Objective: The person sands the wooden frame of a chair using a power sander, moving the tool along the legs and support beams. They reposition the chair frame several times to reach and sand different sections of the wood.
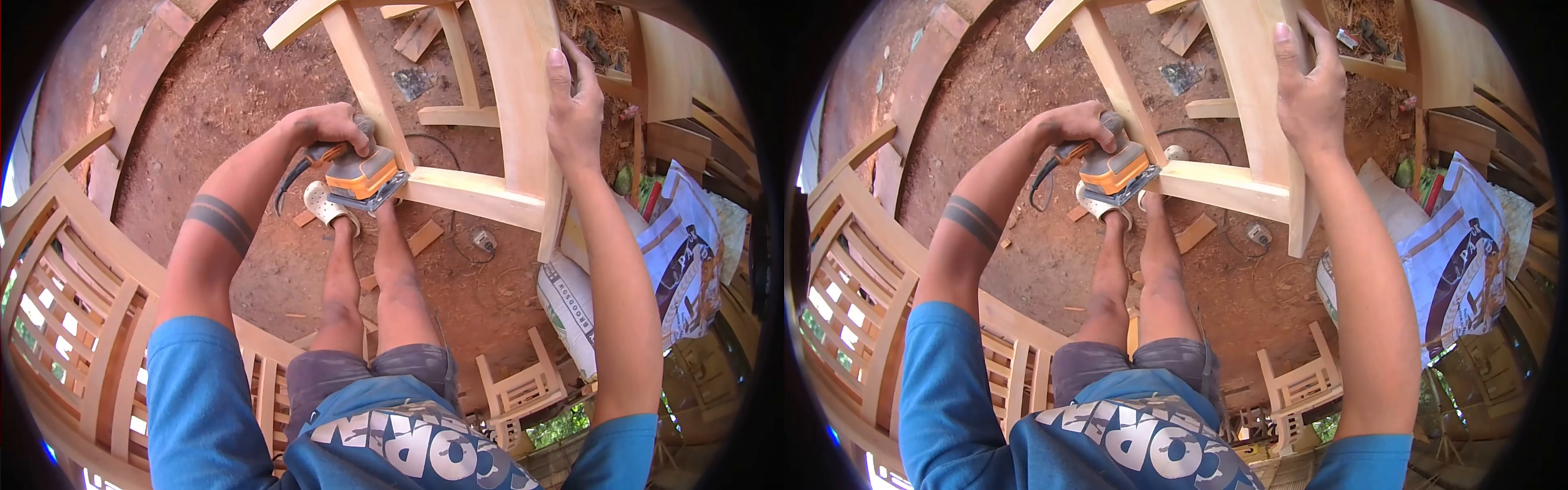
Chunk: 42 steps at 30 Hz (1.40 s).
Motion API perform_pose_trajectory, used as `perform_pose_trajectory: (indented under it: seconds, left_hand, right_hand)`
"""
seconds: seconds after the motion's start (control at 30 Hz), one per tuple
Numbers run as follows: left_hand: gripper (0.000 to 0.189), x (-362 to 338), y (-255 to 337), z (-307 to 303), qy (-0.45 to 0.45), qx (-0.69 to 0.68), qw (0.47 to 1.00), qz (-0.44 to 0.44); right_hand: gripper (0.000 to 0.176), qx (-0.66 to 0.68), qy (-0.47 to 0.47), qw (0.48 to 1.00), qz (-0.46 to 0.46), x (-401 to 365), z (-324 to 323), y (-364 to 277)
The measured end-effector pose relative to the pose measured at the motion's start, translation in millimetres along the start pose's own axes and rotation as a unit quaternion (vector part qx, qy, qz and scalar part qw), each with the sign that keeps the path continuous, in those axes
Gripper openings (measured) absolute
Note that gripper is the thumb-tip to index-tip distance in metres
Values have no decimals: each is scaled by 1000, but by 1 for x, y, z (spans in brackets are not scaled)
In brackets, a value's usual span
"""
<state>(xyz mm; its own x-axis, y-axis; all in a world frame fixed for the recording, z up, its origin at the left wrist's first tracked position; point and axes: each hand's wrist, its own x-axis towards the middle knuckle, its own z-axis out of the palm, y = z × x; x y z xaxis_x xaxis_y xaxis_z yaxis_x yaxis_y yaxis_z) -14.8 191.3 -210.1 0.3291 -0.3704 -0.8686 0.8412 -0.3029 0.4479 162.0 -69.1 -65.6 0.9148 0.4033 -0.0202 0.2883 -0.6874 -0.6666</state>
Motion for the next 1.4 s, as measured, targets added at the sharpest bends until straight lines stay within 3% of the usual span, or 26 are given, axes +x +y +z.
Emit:
perform_pose_trajectory:
  seconds: [0.27,0.47,0.67,0.9,1.0,1.3,1.4]
  left_hand:
    - [42,13,-36,-10,1,-3,1000,-3]
    - [34,-5,2,-1,15,40,999,-1]
    - [37,7,-22,-6,26,27,999,-6]
    - [34,0,9,-1,21,67,997,-9]
    - [35,4,1,-3,2,14,1000,-6]
    - [37,1,7,1,16,27,999,36]
    - [37,2,6,2,19,24,999,13]
  right_hand:
    - [65,15,0,1000,-4,2,0,4]
    - [68,21,-4,1000,11,2,1,0]
    - [69,22,-2,1000,0,2,-1,4]
    - [68,4,1,1000,0,1,-1,-2]
    - [68,-2,3,1000,-10,2,-2,1]
    - [68,10,3,1000,2,2,0,1]
    - [68,16,-1,1000,4,2,-1,2]
